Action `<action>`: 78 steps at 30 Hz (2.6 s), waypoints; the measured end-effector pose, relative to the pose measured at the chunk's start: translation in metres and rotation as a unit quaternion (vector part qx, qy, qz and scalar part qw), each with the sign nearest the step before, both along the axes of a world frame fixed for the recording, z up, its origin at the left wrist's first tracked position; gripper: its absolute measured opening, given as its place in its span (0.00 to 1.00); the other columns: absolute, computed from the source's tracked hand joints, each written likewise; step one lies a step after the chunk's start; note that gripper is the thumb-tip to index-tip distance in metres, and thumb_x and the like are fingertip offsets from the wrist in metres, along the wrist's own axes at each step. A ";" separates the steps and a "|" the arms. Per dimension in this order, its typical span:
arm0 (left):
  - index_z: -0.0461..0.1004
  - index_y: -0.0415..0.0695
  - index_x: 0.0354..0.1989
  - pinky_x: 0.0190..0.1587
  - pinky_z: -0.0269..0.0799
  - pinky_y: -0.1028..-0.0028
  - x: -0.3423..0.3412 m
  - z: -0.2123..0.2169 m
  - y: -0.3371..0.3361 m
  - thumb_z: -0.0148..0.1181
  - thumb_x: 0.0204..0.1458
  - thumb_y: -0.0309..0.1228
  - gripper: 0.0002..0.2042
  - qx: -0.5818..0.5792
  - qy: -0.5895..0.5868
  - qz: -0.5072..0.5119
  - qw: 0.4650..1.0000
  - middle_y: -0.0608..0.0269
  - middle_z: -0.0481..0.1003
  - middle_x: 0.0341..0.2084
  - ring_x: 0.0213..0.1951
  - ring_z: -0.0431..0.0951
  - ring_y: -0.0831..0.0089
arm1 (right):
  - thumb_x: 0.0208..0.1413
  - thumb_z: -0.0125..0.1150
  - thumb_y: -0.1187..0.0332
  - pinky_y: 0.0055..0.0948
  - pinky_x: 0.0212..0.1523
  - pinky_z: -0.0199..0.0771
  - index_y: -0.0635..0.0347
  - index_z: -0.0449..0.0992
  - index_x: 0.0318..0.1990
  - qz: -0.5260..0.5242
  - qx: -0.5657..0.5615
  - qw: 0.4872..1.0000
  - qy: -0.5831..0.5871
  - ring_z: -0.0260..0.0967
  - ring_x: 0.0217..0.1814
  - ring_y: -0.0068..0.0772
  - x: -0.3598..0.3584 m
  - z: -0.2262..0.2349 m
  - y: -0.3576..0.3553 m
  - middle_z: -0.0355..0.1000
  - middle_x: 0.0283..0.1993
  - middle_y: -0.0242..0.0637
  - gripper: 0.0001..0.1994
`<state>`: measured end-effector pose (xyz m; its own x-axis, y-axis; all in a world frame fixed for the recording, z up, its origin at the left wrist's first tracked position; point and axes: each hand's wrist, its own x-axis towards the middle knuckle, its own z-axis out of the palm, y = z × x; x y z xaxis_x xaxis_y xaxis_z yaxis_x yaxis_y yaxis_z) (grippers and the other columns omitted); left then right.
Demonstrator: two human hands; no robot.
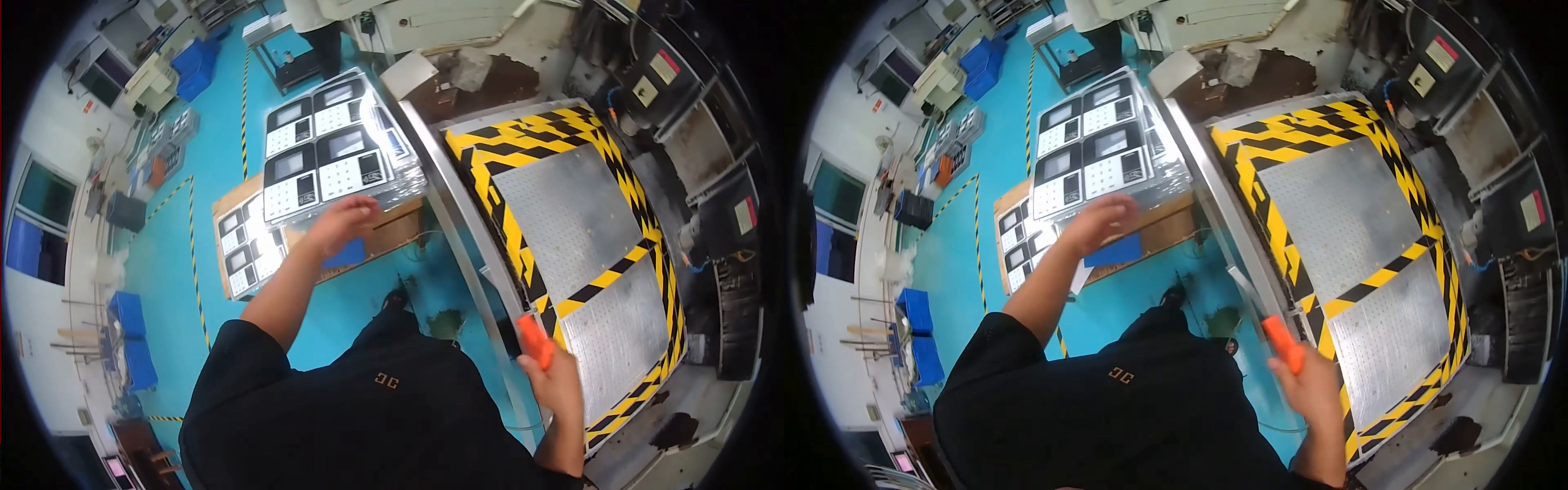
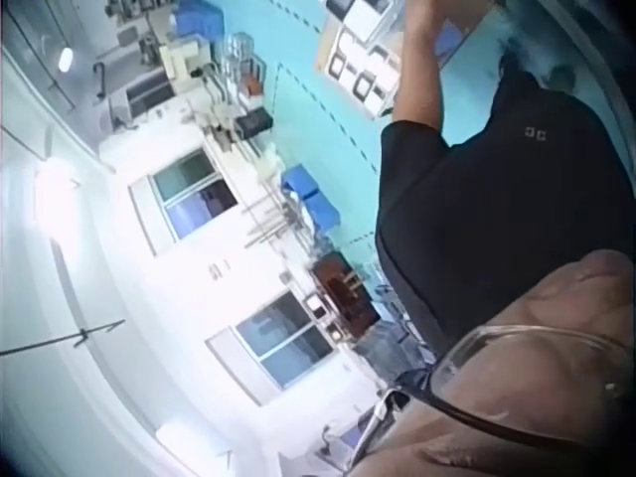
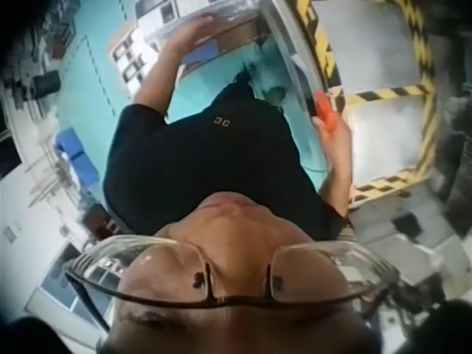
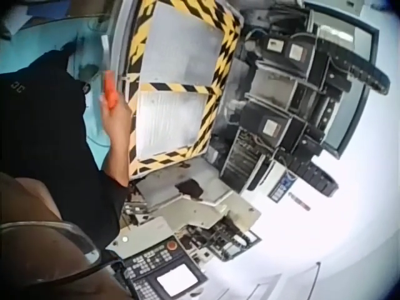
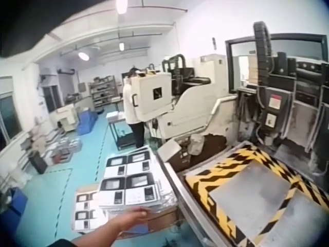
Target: The person cleans a machine bed with an air duster, removes a sheet of panels, and places it on a table. After dusting the surface again, the person retrieves a new sheet of panels and positions it onto the machine bed by hand.
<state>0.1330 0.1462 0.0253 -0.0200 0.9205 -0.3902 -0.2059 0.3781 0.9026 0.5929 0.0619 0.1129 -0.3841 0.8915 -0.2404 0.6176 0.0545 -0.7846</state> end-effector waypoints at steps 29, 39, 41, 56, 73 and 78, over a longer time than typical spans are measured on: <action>0.73 0.42 0.40 0.37 0.70 0.77 -0.278 -0.032 0.030 0.49 0.50 0.23 0.10 0.089 0.117 0.136 0.980 0.64 0.74 0.38 0.41 0.74 0.75 | 0.53 0.65 0.57 0.32 0.43 0.74 0.61 0.77 0.40 0.129 -0.092 0.985 -0.072 0.76 0.38 0.44 -0.241 -0.005 -0.027 0.77 0.33 0.42 0.16; 0.69 0.42 0.47 0.39 0.76 0.69 -0.312 -0.044 0.018 0.52 0.57 0.28 0.11 -0.115 -0.038 0.132 0.984 0.61 0.75 0.34 0.37 0.77 0.68 | 0.61 0.52 0.47 0.39 0.46 0.71 0.65 0.75 0.49 -0.634 0.094 0.713 -0.285 0.74 0.45 0.42 0.127 -0.141 -0.237 0.77 0.46 0.46 0.26; 0.69 0.42 0.48 0.42 0.77 0.67 -0.311 -0.046 0.017 0.52 0.57 0.28 0.11 -0.112 -0.071 0.106 0.986 0.60 0.76 0.36 0.39 0.78 0.67 | 0.60 0.49 0.42 0.41 0.45 0.71 0.68 0.75 0.49 -0.680 0.015 0.629 -0.376 0.74 0.44 0.43 0.143 -0.191 -0.293 0.77 0.45 0.49 0.32; 0.51 0.41 0.68 0.62 0.62 0.63 -0.299 0.022 -0.007 0.57 0.56 0.33 0.33 0.169 -0.091 -0.001 0.982 0.55 0.64 0.61 0.60 0.67 0.59 | 0.62 0.54 0.55 0.31 0.47 0.73 0.60 0.68 0.56 -0.249 0.014 0.965 0.083 0.73 0.48 0.33 -0.233 -0.111 0.002 0.75 0.47 0.43 0.21; 0.62 0.43 0.62 0.56 0.70 0.59 -0.051 0.011 0.067 0.56 0.57 0.43 0.26 0.049 -0.211 -0.146 0.965 0.55 0.69 0.54 0.53 0.73 0.59 | 0.62 0.54 0.69 0.24 0.44 0.74 0.67 0.72 0.52 -0.415 0.002 0.768 0.488 0.72 0.39 0.22 -0.106 -0.047 0.045 0.75 0.41 0.34 0.14; 0.65 0.46 0.60 0.50 0.74 0.59 0.002 -0.021 0.098 0.48 0.62 0.45 0.22 -0.012 -0.377 -0.236 0.896 0.61 0.74 0.48 0.48 0.75 0.64 | 0.62 0.53 0.69 0.27 0.46 0.74 0.66 0.73 0.49 -0.529 0.021 0.678 0.510 0.74 0.41 0.28 0.023 -0.095 0.034 0.75 0.41 0.37 0.11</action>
<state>0.1349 0.2441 0.0045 0.6458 0.7487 -0.1495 -0.5656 0.6007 0.5650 0.6163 0.0958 0.0177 0.5276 0.7958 -0.2972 -0.5341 0.0387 -0.8445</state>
